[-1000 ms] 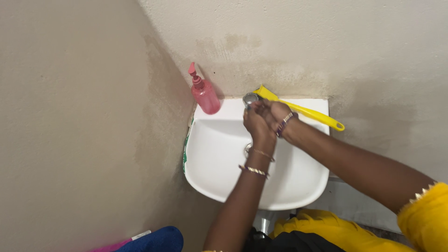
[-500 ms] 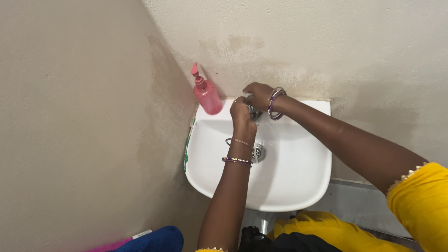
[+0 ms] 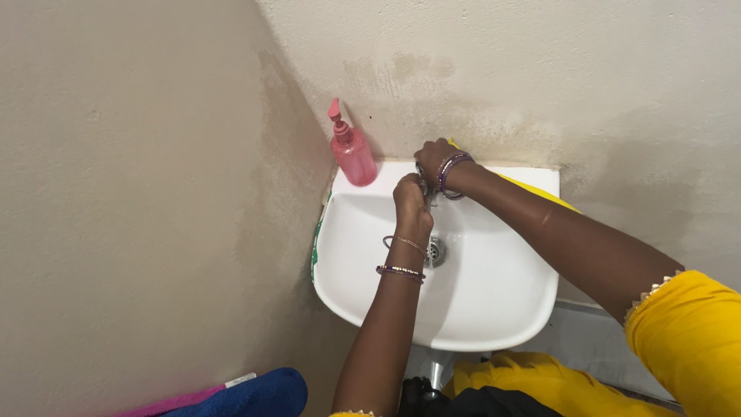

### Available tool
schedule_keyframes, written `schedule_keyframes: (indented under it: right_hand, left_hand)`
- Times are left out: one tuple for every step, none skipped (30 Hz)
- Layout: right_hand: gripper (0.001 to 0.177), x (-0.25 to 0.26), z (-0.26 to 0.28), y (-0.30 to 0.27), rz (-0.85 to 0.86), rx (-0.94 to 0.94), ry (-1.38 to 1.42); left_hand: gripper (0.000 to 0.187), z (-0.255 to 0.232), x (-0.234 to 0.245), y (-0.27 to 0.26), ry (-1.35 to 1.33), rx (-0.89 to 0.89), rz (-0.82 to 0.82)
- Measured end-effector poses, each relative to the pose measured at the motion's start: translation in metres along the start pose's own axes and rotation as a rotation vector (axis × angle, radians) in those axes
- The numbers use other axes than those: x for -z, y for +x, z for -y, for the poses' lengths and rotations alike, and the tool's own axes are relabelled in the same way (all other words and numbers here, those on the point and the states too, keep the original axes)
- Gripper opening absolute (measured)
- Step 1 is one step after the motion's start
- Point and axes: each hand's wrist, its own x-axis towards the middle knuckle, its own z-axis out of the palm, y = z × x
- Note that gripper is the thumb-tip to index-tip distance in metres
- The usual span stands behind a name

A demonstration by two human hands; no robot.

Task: The person scrubs a white wall-mounted sink with a yellow brush under running water, focusing on the basin and drain area. They rinse the brush and briefly wipe the faucet before continuing to scrub the basin.

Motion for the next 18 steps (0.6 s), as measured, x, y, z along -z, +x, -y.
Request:
schedule_keyframes:
  right_hand:
    - [0.033,0.002,0.000,-0.001,0.017,0.000,-0.014]
    - [0.032,0.005,-0.001,-0.004,0.018,-0.003,0.029]
    - [0.031,0.009,-0.002,-0.008,0.018,-0.007,0.072]
    - [0.031,0.012,-0.003,-0.013,0.016,-0.009,0.114]
    - [0.030,0.015,-0.005,-0.017,0.010,0.005,0.142]
    - [0.029,0.017,-0.007,-0.023,0.004,0.019,0.170]
    - [0.028,0.018,-0.008,-0.026,-0.001,0.033,0.197]
    - [0.031,0.019,-0.010,-0.028,-0.012,0.053,0.235]
    - [0.035,0.020,-0.011,-0.029,-0.024,0.074,0.272]
    - [0.040,0.020,-0.013,-0.030,-0.034,0.091,0.309]
    - [0.042,0.019,-0.014,-0.030,-0.037,0.101,0.272]
    - [0.044,0.018,-0.014,-0.029,-0.039,0.111,0.235]
    - [0.047,0.017,-0.015,-0.028,-0.042,0.120,0.199]
    - [0.047,0.016,-0.015,-0.027,-0.040,0.122,0.167]
    - [0.047,0.016,-0.015,-0.026,-0.038,0.123,0.134]
    - [0.046,0.016,-0.015,-0.025,-0.037,0.125,0.102]
    - [0.046,0.016,-0.015,-0.024,-0.038,0.130,0.101]
    - [0.046,0.017,-0.016,-0.024,-0.039,0.136,0.099]
  left_hand:
    - [0.015,0.000,-0.001,-0.002,0.049,-0.027,0.017]
    - [0.018,-0.002,-0.003,-0.003,0.099,-0.055,0.035]
    - [0.020,-0.004,-0.003,-0.005,0.184,-0.091,0.050]
    - [0.026,-0.007,-0.003,-0.008,0.268,-0.128,0.066]
    - [0.034,-0.011,-0.004,-0.011,0.352,-0.166,0.082]
    - [0.038,-0.016,-0.004,-0.015,0.564,-0.263,0.050]
    - [0.043,-0.021,-0.005,-0.019,0.775,-0.360,0.017]
    - [0.048,-0.025,-0.007,-0.024,0.987,-0.455,-0.019]
    - [0.043,-0.030,-0.010,-0.029,1.045,-0.484,-0.012]
    - [0.039,-0.033,-0.014,-0.034,1.103,-0.511,-0.003]
    - [0.035,-0.037,-0.019,-0.039,1.161,-0.539,0.007]
    - [0.031,-0.041,-0.022,-0.043,1.179,-0.513,0.006]
    - [0.028,-0.045,-0.025,-0.046,1.197,-0.486,0.005]
    - [0.026,-0.049,-0.027,-0.049,1.215,-0.459,0.002]
    - [0.026,-0.052,-0.029,-0.051,1.218,-0.457,0.008]
    - [0.025,-0.054,-0.029,-0.052,1.221,-0.456,0.013]
    - [0.024,-0.055,-0.029,-0.051,1.224,-0.454,0.019]
    - [0.024,-0.056,-0.029,-0.050,1.228,-0.437,0.017]
